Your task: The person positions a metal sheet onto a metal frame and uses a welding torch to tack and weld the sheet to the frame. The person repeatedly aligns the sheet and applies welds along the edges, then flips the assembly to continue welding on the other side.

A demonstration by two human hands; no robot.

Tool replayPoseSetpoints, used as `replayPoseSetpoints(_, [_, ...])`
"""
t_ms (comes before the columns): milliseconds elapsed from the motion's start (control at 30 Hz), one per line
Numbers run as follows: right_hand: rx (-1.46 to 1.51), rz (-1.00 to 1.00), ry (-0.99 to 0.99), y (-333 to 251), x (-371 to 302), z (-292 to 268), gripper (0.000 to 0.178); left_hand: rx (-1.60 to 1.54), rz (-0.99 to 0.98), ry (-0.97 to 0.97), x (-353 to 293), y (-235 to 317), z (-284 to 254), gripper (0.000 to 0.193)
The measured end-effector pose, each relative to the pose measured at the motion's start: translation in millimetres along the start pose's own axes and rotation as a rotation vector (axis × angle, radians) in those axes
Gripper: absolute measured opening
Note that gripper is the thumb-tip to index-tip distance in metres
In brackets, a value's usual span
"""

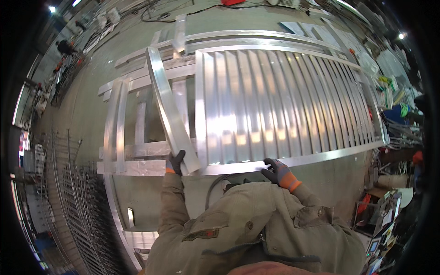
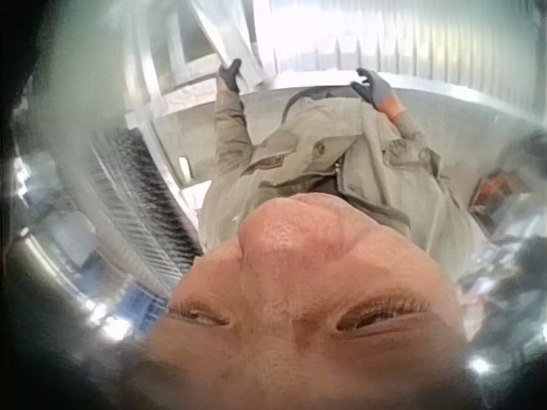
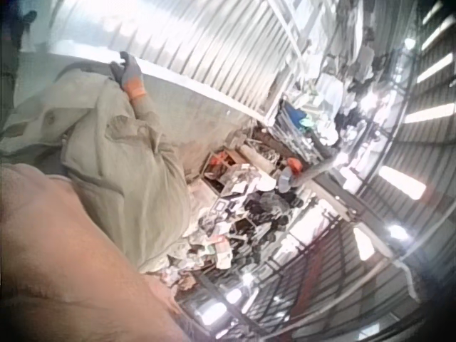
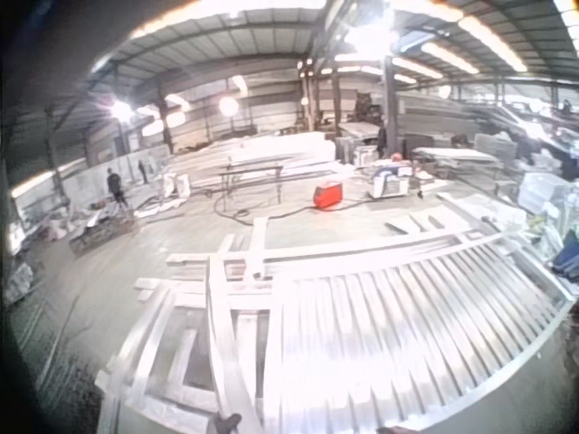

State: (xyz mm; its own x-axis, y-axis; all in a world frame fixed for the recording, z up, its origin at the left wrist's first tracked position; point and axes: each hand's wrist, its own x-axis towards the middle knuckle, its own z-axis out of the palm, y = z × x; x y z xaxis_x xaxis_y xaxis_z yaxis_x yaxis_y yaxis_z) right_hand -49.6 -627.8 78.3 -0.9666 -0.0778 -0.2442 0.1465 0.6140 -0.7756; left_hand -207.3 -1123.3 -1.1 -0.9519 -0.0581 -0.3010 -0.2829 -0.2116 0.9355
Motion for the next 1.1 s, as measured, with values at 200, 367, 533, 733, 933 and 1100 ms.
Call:
replayPoseSetpoints(200, [0.273,-0.084,-0.028,10,-5,-72,0.101,0.032,0.013,-0.185,-94,-4,294,0.055])
replayPoseSetpoints(367, [0.081,-0.044,0.126,69,-46,-145,0.144,-0.084,-0.054,-0.464,-161,-45,480,0.051])
replayPoseSetpoints(533, [0.149,0.172,0.229,160,-107,-207,0.147,0.016,-0.269,-0.618,-206,-75,598,0.05])
replayPoseSetpoints(733, [0.015,0.22,0.555,277,-155,-251,0.14,-0.072,-0.418,-0.849,-238,-119,726,0.048])
replayPoseSetpoints(933, [0.13,0.317,0.757,358,-211,-333,0.131,0.063,-0.498,-0.984,-237,-208,854,0.05])
replayPoseSetpoints(1100, [0.043,0.501,0.772,421,-239,-440,0.124,0.245,-0.343,-0.889,-225,-265,980,0.065])
